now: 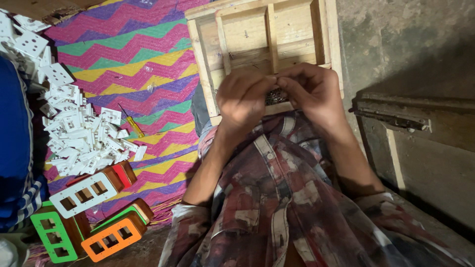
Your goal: The person sits on the floor with a wooden tray of small metal screws on their lap, picking screws one at a time by hand and placing them into the tray's compartments. They occasionally reposition the tray and reach toward scattered white plastic switch plates on the mat beside them.
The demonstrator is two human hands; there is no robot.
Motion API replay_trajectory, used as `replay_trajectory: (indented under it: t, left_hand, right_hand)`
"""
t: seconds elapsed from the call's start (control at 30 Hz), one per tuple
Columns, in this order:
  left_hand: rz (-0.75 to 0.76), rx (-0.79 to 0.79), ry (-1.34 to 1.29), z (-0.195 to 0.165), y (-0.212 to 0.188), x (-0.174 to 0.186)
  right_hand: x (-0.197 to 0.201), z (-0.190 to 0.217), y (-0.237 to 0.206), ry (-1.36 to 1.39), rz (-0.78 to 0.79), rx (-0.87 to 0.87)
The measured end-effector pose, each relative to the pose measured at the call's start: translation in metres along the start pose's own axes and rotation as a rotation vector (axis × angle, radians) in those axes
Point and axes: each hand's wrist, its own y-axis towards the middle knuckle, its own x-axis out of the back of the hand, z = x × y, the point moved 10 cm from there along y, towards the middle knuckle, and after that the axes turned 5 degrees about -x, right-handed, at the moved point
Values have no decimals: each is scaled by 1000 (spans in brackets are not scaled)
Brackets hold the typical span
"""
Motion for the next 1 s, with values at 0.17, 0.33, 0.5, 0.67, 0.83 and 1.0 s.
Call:
replay_trajectory:
  t: [0.17, 0.33, 0.5, 0.67, 0.83, 1.0]
  left_hand:
    - [46, -10, 103, -5, 0, -5]
    - [74, 34, 124, -2, -3, -9]
    - [56, 128, 8, 9, -6, -8]
    - [42, 229, -78, 20, -10, -10]
    - [46, 282, -99, 25, -13, -8]
    - [52, 292, -110, 26, -13, -9]
  right_hand:
    - [6, 1, -2, -66, -114, -16]
    - [4, 11, -4, -60, -131, 100]
    - [-3, 25, -5, -12, -64, 226]
    - [0, 27, -8, 5, -109, 204]
    - [-2, 31, -7, -241, -128, 218]
    - [-3, 37, -9, -386, -114, 289]
